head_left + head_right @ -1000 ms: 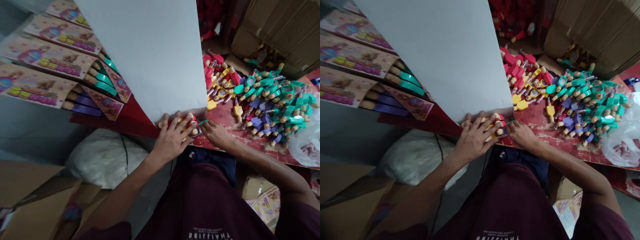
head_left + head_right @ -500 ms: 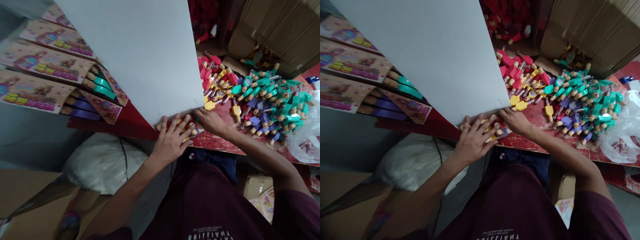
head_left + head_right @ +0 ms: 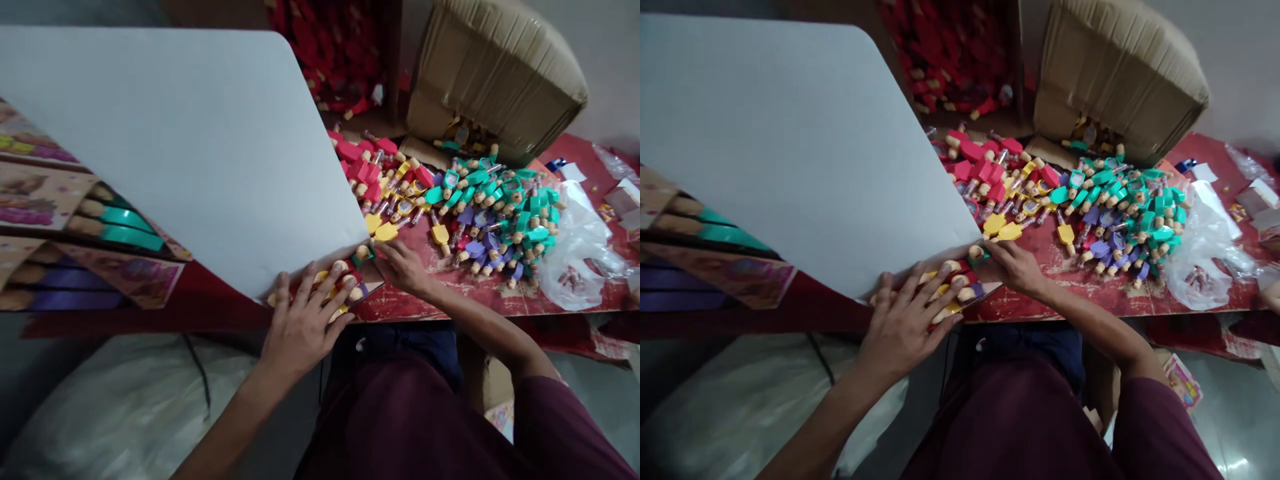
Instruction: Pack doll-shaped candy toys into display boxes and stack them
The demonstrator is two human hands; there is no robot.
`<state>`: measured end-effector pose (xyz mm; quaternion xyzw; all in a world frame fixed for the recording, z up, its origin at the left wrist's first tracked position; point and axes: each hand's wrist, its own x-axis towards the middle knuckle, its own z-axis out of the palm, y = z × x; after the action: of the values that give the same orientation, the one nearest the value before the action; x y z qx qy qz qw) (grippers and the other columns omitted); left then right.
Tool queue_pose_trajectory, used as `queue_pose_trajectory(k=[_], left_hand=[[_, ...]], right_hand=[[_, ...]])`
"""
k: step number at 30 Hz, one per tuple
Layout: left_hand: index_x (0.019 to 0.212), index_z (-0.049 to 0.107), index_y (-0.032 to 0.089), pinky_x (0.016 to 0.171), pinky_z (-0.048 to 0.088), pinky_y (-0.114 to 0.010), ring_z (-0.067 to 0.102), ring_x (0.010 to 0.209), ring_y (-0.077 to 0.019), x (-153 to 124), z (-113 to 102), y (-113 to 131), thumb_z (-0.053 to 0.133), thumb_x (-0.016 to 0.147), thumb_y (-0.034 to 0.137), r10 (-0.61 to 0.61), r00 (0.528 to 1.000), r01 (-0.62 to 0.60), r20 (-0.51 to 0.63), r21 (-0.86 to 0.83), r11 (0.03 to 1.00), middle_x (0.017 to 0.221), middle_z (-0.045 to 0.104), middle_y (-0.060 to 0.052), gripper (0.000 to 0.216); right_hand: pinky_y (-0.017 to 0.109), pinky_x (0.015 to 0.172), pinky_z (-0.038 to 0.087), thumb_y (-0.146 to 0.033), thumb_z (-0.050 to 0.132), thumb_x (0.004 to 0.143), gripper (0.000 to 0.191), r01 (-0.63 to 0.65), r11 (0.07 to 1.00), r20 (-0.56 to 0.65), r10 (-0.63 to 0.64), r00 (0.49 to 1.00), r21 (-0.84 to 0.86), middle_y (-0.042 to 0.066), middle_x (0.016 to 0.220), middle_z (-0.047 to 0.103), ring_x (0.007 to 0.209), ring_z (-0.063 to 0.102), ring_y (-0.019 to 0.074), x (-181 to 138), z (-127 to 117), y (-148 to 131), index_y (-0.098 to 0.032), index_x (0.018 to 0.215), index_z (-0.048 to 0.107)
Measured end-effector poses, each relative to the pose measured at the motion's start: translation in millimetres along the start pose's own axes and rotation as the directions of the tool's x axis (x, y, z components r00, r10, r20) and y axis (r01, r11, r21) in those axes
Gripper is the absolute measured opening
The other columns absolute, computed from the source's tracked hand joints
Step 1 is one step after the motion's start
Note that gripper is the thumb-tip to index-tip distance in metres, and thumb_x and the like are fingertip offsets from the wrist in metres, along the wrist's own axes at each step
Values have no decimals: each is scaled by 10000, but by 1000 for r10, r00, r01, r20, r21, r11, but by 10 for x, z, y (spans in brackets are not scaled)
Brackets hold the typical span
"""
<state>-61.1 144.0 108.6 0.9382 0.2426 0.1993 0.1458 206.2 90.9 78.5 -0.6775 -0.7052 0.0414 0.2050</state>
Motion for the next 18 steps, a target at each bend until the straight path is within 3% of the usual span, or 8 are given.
queue_pose_trajectory(k=[1,3,5,7,9,12,15,18], left_hand=[[1630,332,360,1306,71,-683,177,1610,-335,2,2,4,570,1009,458,-3,1000,3,-5,-4,1000,1659,381,-37,672],[1611,384,349,1303,78,-688,196,1606,-342,7,7,7,566,1008,455,-7,1000,6,-11,-10,1000,1648,402,-42,639],[1593,423,346,1302,78,-690,218,1601,-344,9,13,3,566,1006,451,-10,1000,10,-14,-9,1000,1641,415,-42,613],[1585,436,348,1306,81,-680,228,1600,-337,8,18,-7,567,1003,457,-11,1000,11,-17,4,1000,1639,421,-37,607],[1582,439,350,1312,85,-662,230,1600,-327,3,25,-21,562,1005,476,-9,1000,9,-17,26,1000,1642,418,-30,604],[1557,480,351,1320,88,-632,241,1598,-316,-2,40,-44,535,1015,509,-7,1000,8,-17,58,998,1646,416,-12,566],[1531,513,353,1320,96,-625,269,1589,-314,-6,54,-67,518,1018,541,-2,1000,2,-10,80,997,1641,429,-2,546],[1524,518,341,1310,107,-644,303,1574,-334,-15,49,-57,499,1022,564,8,1000,-6,-20,89,996,1633,445,-12,551]], right_hand=[[291,942,531,-297,419,1087,364,-31,999,-38,30,999,-21,143,1241,649,1113,644,194,-3,-87,198,-165,1385,581],[321,924,506,-301,363,1091,356,-215,969,-101,204,974,-119,138,1113,671,1041,629,216,77,-285,661,-150,1242,648],[352,929,470,-294,352,1078,367,-462,849,-150,437,887,-255,164,1087,667,1035,597,250,254,-468,1134,-119,1183,657],[374,937,442,-304,442,1043,379,-601,710,-173,583,794,-367,217,1223,631,1124,561,292,455,-594,1528,-79,1305,597],[372,921,431,-324,557,995,551,-628,636,-133,647,751,-448,259,1375,544,1179,543,312,616,-656,1792,-74,1476,461],[348,867,425,-270,588,979,688,-584,625,-4,681,732,-519,272,1417,505,1105,591,271,738,-682,1959,-109,1589,313],[328,842,416,-156,488,999,538,-546,654,46,662,748,-524,250,1319,582,1023,618,232,767,-720,1975,-100,1529,413],[322,828,416,-170,404,1032,421,-535,677,14,626,779,-505,254,1305,597,1011,623,236,739,-821,1930,-86,1426,523]])
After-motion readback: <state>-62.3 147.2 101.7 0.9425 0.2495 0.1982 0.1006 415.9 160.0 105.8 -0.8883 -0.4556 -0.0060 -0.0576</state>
